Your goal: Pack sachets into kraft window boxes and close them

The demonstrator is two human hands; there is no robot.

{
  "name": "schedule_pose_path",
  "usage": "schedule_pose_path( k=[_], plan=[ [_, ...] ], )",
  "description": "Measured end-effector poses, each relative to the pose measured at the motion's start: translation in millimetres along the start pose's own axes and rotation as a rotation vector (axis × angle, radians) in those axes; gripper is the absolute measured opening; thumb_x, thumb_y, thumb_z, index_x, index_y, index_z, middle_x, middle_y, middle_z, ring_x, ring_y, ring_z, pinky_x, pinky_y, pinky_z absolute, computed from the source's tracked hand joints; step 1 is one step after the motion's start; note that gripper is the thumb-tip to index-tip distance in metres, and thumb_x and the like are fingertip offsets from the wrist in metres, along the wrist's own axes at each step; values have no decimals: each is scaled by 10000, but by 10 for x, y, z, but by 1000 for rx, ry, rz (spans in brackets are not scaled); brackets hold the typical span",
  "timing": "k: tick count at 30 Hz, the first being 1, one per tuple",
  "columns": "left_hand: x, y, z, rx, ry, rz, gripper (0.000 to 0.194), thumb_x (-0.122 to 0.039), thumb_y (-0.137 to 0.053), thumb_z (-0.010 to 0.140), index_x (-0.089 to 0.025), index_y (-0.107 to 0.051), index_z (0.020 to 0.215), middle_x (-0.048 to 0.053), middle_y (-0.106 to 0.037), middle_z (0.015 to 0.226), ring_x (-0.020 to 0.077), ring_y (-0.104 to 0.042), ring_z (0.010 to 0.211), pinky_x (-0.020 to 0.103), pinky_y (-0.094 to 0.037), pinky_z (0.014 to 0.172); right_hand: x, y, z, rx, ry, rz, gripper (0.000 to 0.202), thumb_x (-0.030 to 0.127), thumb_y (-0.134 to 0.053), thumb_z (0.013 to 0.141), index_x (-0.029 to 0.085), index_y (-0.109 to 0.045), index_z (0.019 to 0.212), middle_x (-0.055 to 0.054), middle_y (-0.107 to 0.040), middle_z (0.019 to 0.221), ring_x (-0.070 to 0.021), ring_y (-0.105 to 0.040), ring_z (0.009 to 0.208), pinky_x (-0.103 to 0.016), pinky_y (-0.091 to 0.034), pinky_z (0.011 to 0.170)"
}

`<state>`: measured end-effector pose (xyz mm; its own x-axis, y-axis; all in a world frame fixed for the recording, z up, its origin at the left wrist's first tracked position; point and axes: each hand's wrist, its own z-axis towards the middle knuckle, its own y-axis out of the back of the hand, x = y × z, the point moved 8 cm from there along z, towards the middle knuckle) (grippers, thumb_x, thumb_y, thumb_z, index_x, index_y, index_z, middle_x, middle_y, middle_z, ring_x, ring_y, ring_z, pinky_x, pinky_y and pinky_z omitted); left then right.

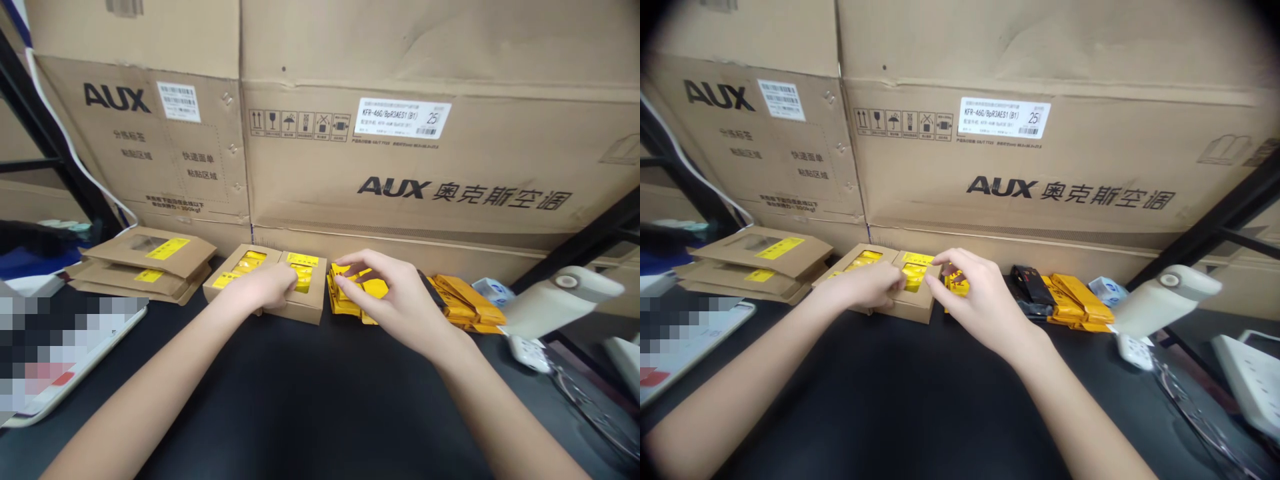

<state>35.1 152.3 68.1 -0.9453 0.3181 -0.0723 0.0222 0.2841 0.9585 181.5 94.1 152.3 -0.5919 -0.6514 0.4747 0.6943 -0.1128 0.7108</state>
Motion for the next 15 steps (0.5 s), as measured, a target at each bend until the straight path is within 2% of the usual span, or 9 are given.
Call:
schedule_pose_path(
  k=[6,11,15],
  plan=[
    [37,4,70,-27,-171,-83,210,-205,-574,638,-192,-593,847,25,-609,807,165,-564,671,261,-393,579,24,0,6,1,10,-11,165,309,-564,856,187,-618,953,-37,-671,901,-143,-630,772,-280,-505,723],
    [72,0,82,-19,-173,-119,179,-312,-596,685,-183,-595,809,25,-620,806,157,-550,678,260,-379,588,7,-26,17,30,-2,-16,153,303,-565,853,188,-617,941,-36,-674,898,-148,-635,783,-279,-502,726],
    [-47,19,25,2,-250,-178,274,-412,-642,683,-188,-593,832,17,-632,833,159,-569,713,251,-398,600,-34,-62,17,60,-29,-30,161,310,-579,846,191,-619,946,-24,-671,899,-141,-630,786,-275,-493,739]
  ],
)
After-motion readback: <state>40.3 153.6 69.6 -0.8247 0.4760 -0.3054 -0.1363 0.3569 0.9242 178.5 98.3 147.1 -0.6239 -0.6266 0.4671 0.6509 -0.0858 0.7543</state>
